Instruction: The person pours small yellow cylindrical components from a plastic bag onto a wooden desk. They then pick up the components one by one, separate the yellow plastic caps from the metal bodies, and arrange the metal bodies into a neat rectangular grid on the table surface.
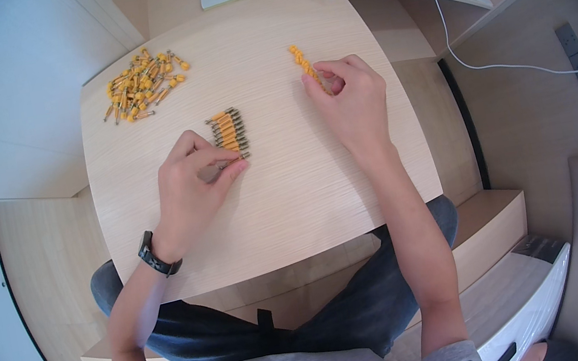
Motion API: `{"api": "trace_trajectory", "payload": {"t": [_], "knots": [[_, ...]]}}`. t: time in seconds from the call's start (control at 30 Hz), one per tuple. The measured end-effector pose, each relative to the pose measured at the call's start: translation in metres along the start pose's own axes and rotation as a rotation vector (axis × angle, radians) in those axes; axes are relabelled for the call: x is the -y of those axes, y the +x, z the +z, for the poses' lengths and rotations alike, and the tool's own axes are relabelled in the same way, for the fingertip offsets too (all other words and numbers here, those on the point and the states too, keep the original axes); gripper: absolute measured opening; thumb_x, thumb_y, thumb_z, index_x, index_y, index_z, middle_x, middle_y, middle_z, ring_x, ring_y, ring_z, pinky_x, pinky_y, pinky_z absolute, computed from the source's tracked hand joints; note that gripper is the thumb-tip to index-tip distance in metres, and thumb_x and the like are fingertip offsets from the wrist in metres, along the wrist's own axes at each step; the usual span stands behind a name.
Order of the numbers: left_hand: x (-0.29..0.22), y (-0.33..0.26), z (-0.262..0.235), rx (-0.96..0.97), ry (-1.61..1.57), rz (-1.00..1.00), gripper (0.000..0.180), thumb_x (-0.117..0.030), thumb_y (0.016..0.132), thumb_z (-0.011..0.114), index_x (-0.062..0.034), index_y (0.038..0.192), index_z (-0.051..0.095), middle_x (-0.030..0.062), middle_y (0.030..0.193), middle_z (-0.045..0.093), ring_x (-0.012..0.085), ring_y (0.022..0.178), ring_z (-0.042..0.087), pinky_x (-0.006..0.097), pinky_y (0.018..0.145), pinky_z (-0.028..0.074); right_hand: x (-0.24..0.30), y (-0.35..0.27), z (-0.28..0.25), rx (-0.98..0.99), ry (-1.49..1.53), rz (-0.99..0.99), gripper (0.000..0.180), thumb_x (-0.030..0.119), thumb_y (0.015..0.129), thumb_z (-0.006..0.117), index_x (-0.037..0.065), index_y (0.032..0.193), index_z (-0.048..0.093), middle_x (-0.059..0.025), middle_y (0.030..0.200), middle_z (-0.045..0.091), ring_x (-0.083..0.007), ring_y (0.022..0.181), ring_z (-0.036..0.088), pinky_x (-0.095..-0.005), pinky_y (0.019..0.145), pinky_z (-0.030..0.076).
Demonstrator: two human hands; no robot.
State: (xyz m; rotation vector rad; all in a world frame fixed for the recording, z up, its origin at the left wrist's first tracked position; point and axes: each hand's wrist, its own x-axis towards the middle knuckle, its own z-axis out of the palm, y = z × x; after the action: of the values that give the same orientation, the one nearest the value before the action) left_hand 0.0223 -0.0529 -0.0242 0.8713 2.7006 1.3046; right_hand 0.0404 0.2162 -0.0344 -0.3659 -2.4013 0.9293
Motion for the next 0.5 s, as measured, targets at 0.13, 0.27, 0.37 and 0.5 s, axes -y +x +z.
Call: {"api": "trace_trajectory", "payload": {"t": [0.13,0.27,0.37,0.5], "knots": [[0.0002,0.0024,0.0004,0.004,-0.038,-0.013,0.018,-0.010,0.084,0.094,-0.0036,0.099,0.085,0.0074,0.093,0.067,0.0194,0.080,0.071,0.030,0.074,0.063,0.0023,-0.0018,-0.0003,0.002,0.031,0.005,0.026,0.014,0.088,0.089,-0.002,0.107,0.084,-0.0092,0.086,0.071,-0.0154,0.070,0.062,-0.0312,0.067,0.054],[0.0025,0.0039,0.0001,0.013,-0.056,-0.015,0.018,-0.010,0.085,0.093,-0.0031,0.099,0.085,0.0076,0.093,0.067,0.0186,0.079,0.072,0.029,0.074,0.065,0.0061,-0.0039,-0.0019,0.004,0.057,0.012,0.025,0.015,0.089,0.089,-0.001,0.107,0.084,-0.0089,0.087,0.072,-0.0148,0.071,0.063,-0.0300,0.067,0.054],[0.0064,0.0050,0.0007,0.012,-0.046,0.003,0.018,-0.010,0.084,0.093,-0.0028,0.098,0.084,0.0076,0.093,0.068,0.0182,0.079,0.072,0.029,0.073,0.066,0.0077,-0.0054,-0.0031,0.008,0.049,0.006,0.024,0.014,0.089,0.089,-0.001,0.107,0.084,-0.0088,0.088,0.072,-0.0146,0.071,0.064,-0.0295,0.068,0.055],[0.0081,0.0049,0.0011,-0.001,-0.059,0.007,0.018,-0.010,0.085,0.093,-0.0038,0.099,0.084,0.0068,0.093,0.069,0.0170,0.078,0.071,0.029,0.072,0.064,0.0083,-0.0067,-0.0040,0.008,0.045,0.006,0.023,0.014,0.089,0.088,-0.001,0.106,0.084,-0.0083,0.089,0.074,-0.0141,0.072,0.064,-0.0293,0.068,0.055]]}}
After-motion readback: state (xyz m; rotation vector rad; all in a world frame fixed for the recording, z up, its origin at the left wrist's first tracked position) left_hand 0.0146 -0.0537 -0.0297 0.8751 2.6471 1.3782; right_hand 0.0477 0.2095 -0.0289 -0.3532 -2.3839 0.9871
